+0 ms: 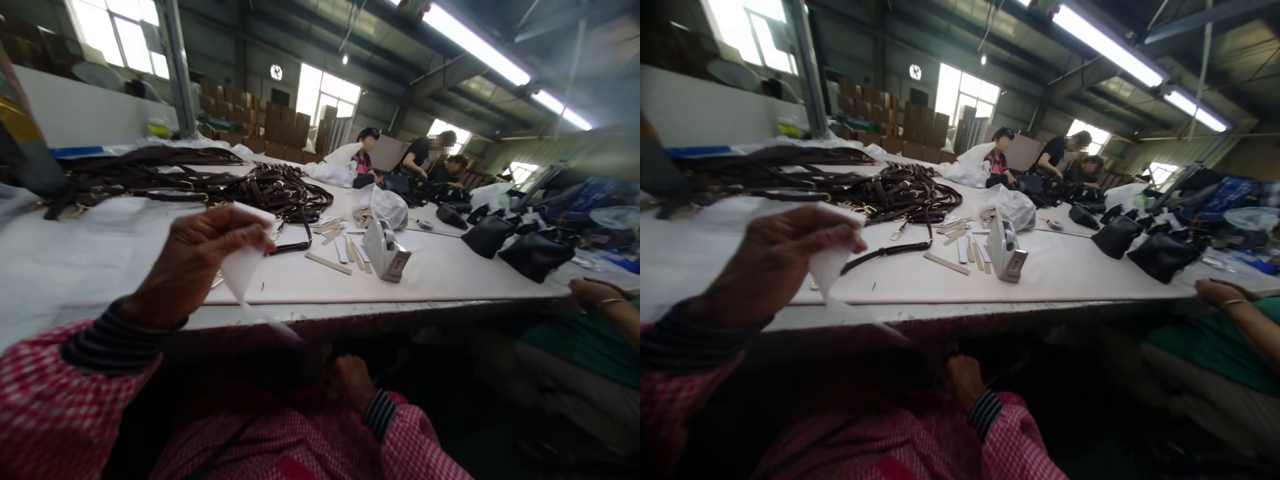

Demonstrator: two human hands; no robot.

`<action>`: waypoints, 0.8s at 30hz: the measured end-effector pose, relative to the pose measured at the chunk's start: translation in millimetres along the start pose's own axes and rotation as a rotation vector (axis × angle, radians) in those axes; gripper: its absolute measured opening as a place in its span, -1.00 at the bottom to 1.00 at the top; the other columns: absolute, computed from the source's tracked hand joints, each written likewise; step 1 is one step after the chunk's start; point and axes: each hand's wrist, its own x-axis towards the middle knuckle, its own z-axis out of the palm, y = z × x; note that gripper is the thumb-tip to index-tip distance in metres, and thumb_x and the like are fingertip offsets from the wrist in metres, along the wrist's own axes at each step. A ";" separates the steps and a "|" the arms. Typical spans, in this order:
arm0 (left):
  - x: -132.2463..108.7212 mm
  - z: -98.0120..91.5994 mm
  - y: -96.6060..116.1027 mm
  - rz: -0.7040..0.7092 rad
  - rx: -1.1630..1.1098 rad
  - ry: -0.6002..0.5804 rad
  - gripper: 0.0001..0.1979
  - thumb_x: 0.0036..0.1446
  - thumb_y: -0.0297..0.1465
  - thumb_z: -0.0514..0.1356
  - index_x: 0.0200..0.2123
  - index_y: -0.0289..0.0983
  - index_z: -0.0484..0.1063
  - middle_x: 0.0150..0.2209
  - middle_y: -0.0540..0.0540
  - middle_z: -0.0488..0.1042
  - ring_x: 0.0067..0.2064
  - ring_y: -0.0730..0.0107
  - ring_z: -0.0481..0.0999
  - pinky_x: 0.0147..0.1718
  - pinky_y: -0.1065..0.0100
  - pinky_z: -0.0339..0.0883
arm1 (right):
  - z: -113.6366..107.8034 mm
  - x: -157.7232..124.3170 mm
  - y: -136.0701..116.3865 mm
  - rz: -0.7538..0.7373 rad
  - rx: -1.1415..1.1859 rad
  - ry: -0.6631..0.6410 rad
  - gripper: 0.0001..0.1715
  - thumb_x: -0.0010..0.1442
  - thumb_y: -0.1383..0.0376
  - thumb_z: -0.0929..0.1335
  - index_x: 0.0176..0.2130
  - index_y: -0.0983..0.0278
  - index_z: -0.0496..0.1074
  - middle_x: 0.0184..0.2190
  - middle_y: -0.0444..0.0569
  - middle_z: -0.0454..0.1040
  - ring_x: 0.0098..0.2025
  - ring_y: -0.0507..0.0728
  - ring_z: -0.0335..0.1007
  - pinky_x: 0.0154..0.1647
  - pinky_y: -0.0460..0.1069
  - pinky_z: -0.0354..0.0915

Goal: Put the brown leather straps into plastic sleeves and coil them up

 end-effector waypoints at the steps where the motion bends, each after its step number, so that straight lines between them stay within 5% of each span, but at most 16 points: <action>1: -7.2 6.0 -3.0 -0.046 0.026 -0.074 -0.86 0.13 -0.36 0.40 -0.23 -0.27 0.63 -0.36 -0.07 0.65 -0.31 0.36 0.59 -0.34 0.47 0.43 | 3.8 1.5 -20.1 -0.048 0.055 -0.014 -0.74 0.28 0.36 0.32 -0.35 0.30 0.59 -0.40 0.09 0.61 -0.32 0.17 0.56 -0.40 -0.05 0.16; 5: -34.9 24.2 -29.0 -0.244 -0.017 -0.309 -0.66 0.19 -0.34 0.33 0.03 -0.25 0.58 -0.43 -0.07 0.62 -0.37 0.32 0.56 -0.36 0.43 0.41 | -7.2 3.7 -72.2 -0.238 0.230 0.013 -0.73 0.27 0.34 0.31 -0.08 0.28 0.55 -0.27 0.04 0.62 -0.24 0.17 0.53 -0.30 -0.04 0.23; 8: -52.6 26.3 -48.6 -0.392 -0.057 -0.364 -0.46 0.24 -0.28 0.29 0.27 -0.21 0.38 -0.43 -0.05 0.59 -0.43 0.35 0.51 -0.45 0.46 0.36 | -48.0 -5.5 -77.2 -0.397 0.786 0.098 -0.64 0.27 0.27 0.33 0.06 0.21 0.47 -0.10 0.02 0.56 -0.09 0.19 0.46 -0.10 0.00 0.31; 11: -69.0 21.9 -60.2 -0.481 -0.095 -0.410 -0.41 0.29 -0.23 0.25 0.35 -0.17 0.28 -0.41 -0.06 0.58 -0.43 0.35 0.51 -0.45 0.46 0.38 | -98.2 -22.2 -67.1 -0.355 1.345 0.029 -0.65 0.33 0.11 0.33 0.01 0.23 0.50 -0.12 0.02 0.50 -0.21 0.14 0.42 -0.29 -0.03 0.32; 14: -84.9 19.3 -64.7 -0.507 -0.098 -0.468 -0.39 0.29 -0.20 0.24 0.37 -0.13 0.25 -0.39 -0.05 0.57 -0.44 0.36 0.51 -0.42 0.44 0.42 | -130.2 -32.3 -61.6 -0.297 1.484 0.034 -0.57 0.35 0.00 0.34 -0.04 0.28 0.52 -0.28 -0.04 0.44 -0.44 0.00 0.26 -0.44 -0.09 0.17; 19: -104.7 18.3 -63.2 -0.461 0.002 -0.615 -0.53 0.33 -0.15 0.17 0.24 -0.14 0.41 -0.44 -0.02 0.50 -0.46 0.37 0.46 -0.45 0.44 0.40 | -141.6 -23.6 -75.5 -0.123 1.815 0.059 -0.64 0.23 0.05 0.47 -0.24 0.32 0.55 -0.50 -0.20 0.24 -0.55 -0.09 -0.08 -0.57 -0.13 -0.14; 24: -114.8 -4.7 -66.6 -0.435 0.080 -0.558 -0.62 0.32 -0.13 0.17 0.11 -0.13 0.52 -0.40 -0.05 0.54 -0.42 0.31 0.47 -0.43 0.43 0.36 | -160.7 -11.9 -76.4 -0.059 1.733 0.235 -0.65 0.14 0.08 0.53 -0.30 0.33 0.59 -0.46 -0.11 0.42 -0.55 -0.08 0.11 -0.59 -0.14 -0.06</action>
